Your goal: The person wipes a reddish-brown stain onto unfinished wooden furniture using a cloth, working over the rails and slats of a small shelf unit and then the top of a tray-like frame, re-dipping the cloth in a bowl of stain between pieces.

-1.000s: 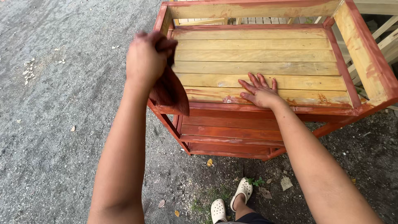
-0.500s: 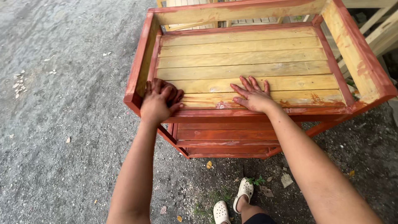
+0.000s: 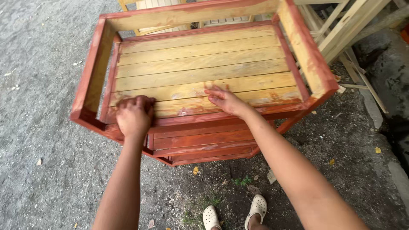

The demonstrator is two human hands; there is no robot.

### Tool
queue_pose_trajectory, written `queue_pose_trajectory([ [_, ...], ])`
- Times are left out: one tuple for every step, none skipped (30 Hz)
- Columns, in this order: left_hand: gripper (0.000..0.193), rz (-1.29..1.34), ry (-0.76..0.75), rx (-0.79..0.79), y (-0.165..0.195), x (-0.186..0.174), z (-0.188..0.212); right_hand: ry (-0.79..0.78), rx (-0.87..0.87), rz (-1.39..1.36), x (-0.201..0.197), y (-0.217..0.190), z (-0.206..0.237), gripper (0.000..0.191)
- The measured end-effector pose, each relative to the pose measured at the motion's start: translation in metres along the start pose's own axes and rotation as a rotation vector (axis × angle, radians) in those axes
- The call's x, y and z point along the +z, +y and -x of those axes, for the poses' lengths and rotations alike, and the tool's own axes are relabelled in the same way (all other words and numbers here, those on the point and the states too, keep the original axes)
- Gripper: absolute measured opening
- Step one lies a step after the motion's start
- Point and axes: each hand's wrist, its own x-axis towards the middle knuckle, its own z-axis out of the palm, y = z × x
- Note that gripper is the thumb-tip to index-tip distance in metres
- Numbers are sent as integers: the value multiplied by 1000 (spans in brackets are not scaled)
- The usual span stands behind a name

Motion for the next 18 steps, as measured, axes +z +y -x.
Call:
queue_pose_trajectory([
  [47,-4,14,30,25,-1,6,17,18,-148,-17,2,12,46],
  [46,0,17,81,53,-1,13,33,36,-296,-36,4,28,43],
  [46,1,19,131,85,0,22,47,52,-446,-55,4,46,41],
  [46,6,22,180,121,3,32,93,29,-431,-77,4,65,38],
  [47,13,28,229,157,5,39,140,5,-412,-102,4,83,36],
  [47,47,47,268,192,7,45,189,-32,-434,-126,1,99,35],
  [47,80,67,308,225,8,50,239,-70,-455,-149,-1,114,33],
  [40,138,43,325,253,8,53,318,-104,-450,-169,-3,130,30],
  [34,196,19,344,280,7,55,398,-140,-445,-186,-4,144,27],
  [34,217,17,382,304,4,57,472,-147,-489,-200,-4,155,24],
  [34,239,13,420,328,1,59,544,-152,-532,-212,-1,167,21],
  [32,258,18,453,351,-2,62,614,-156,-575,-222,3,179,19],
  [31,276,22,487,372,-6,64,655,-136,-580,-229,8,190,18],
  [30,306,39,511,394,-9,69,696,-118,-586,-235,14,200,17],
  [29,335,55,535,413,-13,72,737,-99,-592,-240,22,209,16],
  [27,363,71,559,425,-15,74,743,-90,-598,-244,29,217,16],
  [28,417,47,525,435,-18,76,749,-82,-605,-247,36,224,16],
  [30,471,25,490,441,-20,78,753,-75,-611,-251,42,229,17],
])
